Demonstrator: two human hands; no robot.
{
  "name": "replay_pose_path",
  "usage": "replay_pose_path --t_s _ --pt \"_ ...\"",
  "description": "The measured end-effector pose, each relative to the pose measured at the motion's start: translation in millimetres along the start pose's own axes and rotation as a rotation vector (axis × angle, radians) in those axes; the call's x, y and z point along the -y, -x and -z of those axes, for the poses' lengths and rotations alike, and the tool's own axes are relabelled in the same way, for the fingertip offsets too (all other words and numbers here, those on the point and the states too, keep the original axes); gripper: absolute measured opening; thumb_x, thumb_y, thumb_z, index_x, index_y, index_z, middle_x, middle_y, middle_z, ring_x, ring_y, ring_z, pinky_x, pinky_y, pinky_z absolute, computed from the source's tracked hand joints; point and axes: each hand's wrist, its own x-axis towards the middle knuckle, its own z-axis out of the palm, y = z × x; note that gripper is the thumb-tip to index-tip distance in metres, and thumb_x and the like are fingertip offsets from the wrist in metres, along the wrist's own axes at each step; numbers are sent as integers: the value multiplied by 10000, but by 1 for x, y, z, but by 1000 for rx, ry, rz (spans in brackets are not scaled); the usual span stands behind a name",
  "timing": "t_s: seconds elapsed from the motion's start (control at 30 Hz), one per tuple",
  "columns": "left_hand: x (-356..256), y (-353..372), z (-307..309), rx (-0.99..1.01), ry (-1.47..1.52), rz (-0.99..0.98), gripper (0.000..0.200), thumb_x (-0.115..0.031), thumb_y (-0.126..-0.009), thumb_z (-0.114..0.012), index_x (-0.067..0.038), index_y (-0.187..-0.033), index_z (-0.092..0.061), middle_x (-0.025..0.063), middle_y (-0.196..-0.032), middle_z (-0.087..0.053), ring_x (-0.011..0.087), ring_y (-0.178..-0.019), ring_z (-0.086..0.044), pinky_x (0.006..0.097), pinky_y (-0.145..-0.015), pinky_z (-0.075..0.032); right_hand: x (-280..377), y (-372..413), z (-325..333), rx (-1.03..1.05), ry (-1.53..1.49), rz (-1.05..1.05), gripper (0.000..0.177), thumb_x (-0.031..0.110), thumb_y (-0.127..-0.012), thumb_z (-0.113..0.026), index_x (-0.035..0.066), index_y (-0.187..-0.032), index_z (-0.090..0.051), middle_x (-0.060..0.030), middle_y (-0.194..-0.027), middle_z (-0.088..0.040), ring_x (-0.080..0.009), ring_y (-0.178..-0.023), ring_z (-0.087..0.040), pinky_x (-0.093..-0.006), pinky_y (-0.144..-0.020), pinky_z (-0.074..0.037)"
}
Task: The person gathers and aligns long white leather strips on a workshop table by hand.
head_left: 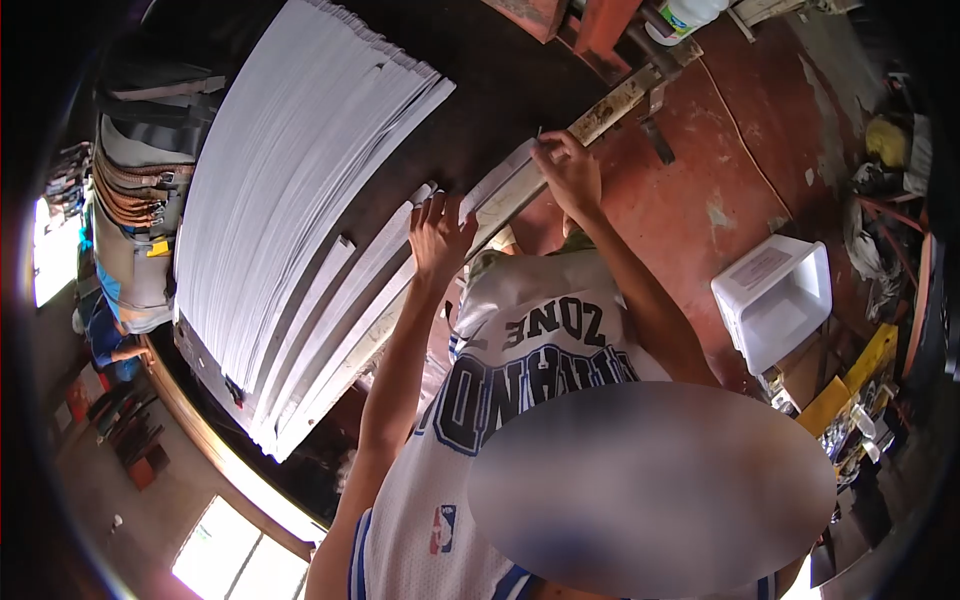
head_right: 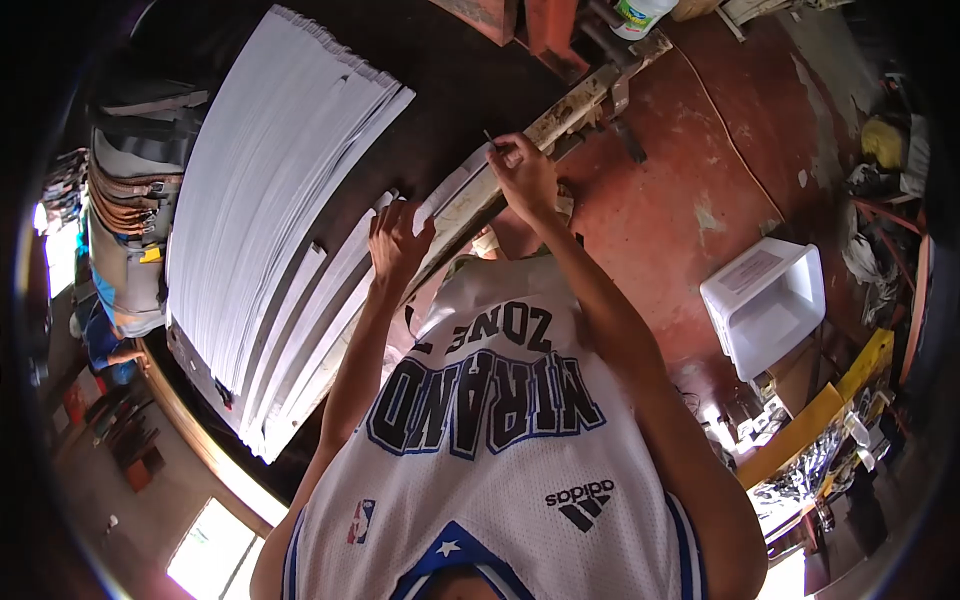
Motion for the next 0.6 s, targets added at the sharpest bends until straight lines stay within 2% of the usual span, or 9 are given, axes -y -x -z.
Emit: replay_pose_path --t_s 0.13,0.2,0.27,0.33,0.6 --pt "-18 -19 -5 33 -20 19 276 -166 -717 -715 -71 -959 -622 91 -892 -603 280 -854 -600 418 -757 -449 -16 -10 10 134 -109 -15 232 209 -827 -698 104 -1022 -630 -93 -783 -692 -245 -724 -687 -355 -646 -521" --pt "-22 -27 -8 33 -31 31 275 -163 -714 -717 -72 -955 -621 85 -890 -601 274 -850 -600 416 -755 -449 -15 -16 16 212 -74 47 249 158 -840 -681 80 -1066 -612 -60 -742 -653 -146 -661 -655 -304 -612 -515" --pt "-19 -21 -6 47 -46 48 278 -155 -707 -721 -76 -954 -621 76 -888 -599 264 -852 -600 409 -757 -449 -9 -15 18 226 -4 120 267 152 -843 -673 105 -1101 -618 -70 -746 -650 -169 -698 -663 -306 -638 -521" --pt "-23 -23 -2 51 -51 67 274 -148 -704 -723 -81 -950 -624 74 -888 -600 262 -852 -600 401 -759 -448 -4 -21 24 309 37 173 302 178 -838 -682 140 -1129 -612 -86 -767 -671 -251 -710 -670 -369 -660 -520" --pt "-29 -25 5 38 -54 97 258 -149 -707 -726 -88 -943 -643 54 -882 -616 251 -855 -602 394 -793 -427 -11 -45 31 535 136 244 287 187 -840 -686 155 -1120 -635 -90 -700 -650 -240 -656 -654 -357 -614 -515"
